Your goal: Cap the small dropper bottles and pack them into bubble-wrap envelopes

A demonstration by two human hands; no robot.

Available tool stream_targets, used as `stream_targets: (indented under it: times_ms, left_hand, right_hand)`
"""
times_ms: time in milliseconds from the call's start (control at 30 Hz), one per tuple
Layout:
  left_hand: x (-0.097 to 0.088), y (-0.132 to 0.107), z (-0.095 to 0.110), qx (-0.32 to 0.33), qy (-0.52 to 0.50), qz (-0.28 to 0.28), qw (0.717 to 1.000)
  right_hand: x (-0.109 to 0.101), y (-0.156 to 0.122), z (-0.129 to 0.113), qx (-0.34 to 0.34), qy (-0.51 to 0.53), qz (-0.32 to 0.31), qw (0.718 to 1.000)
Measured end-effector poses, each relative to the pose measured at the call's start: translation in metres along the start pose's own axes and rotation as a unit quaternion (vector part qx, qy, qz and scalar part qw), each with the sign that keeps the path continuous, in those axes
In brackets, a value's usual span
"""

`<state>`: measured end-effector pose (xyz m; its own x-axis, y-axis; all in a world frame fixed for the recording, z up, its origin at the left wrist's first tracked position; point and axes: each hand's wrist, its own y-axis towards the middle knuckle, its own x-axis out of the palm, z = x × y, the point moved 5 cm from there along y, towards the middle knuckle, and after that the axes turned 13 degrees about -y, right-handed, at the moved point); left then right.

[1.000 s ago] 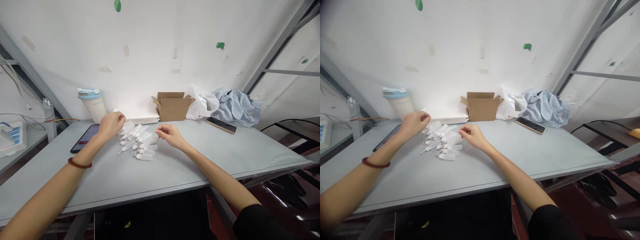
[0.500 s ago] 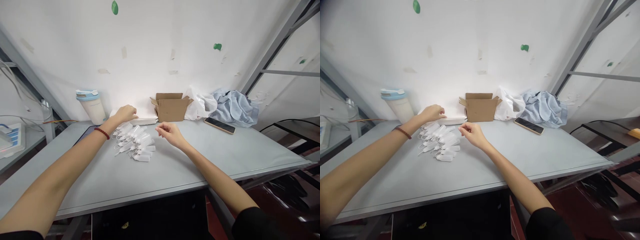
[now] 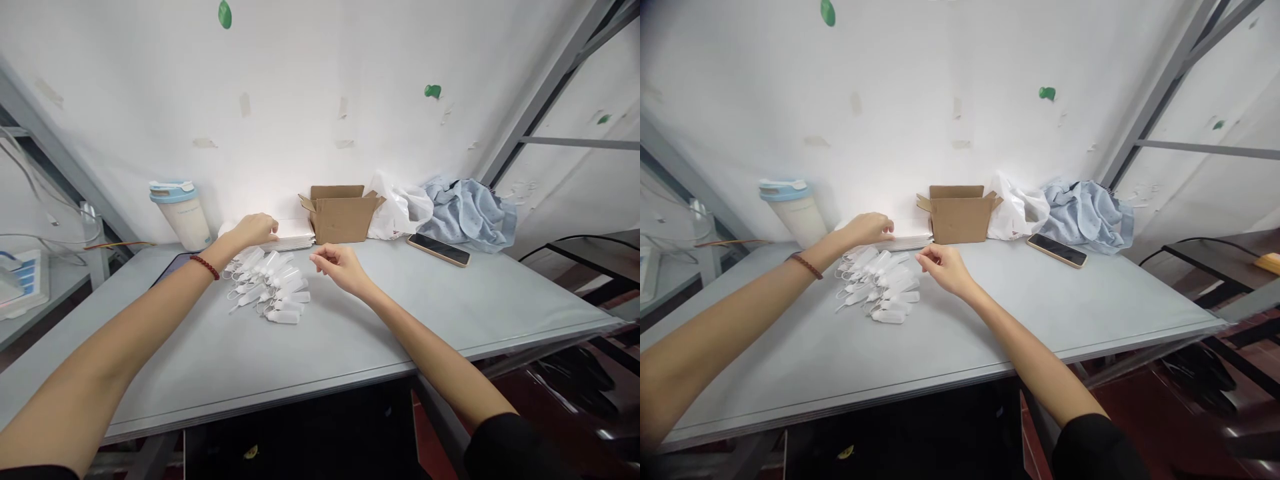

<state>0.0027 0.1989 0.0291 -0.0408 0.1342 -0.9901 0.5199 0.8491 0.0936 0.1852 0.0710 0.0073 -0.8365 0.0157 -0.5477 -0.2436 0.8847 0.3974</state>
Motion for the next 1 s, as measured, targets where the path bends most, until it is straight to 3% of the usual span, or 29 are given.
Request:
stream_targets:
  times_ms: [333, 567, 733, 833, 1000]
  left_hand:
    - [0.005, -0.005, -0.001, 0.017, 0.033, 0.005, 0.999]
    - [-0.004, -0.009, -0.011, 0.004, 0.075, 0.083, 0.994]
    - [-0.011, -0.035, -0.003, 0.026, 0.076, 0.129, 0.988]
    - [-0.018, -0.062, 0.014, 0.066, 0.057, 0.2, 0.976]
    - [-0.028, -0.102, 0.057, 0.13, 0.032, 0.302, 0.944]
  right_hand:
    - [0.002, 0.0, 0.002, -0.002, -0.006, -0.001, 1.0]
    - [0.001, 0.001, 0.002, -0.008, -0.033, 0.006, 0.999]
    - [0.0, 0.001, 0.003, -0.049, -0.101, 0.045, 0.993]
    - [-0.002, -0.001, -0.003, -0.131, -0.193, 0.094, 0.968]
    - [0.005, -0.007, -0.017, -0.264, -0.38, 0.12, 0.878]
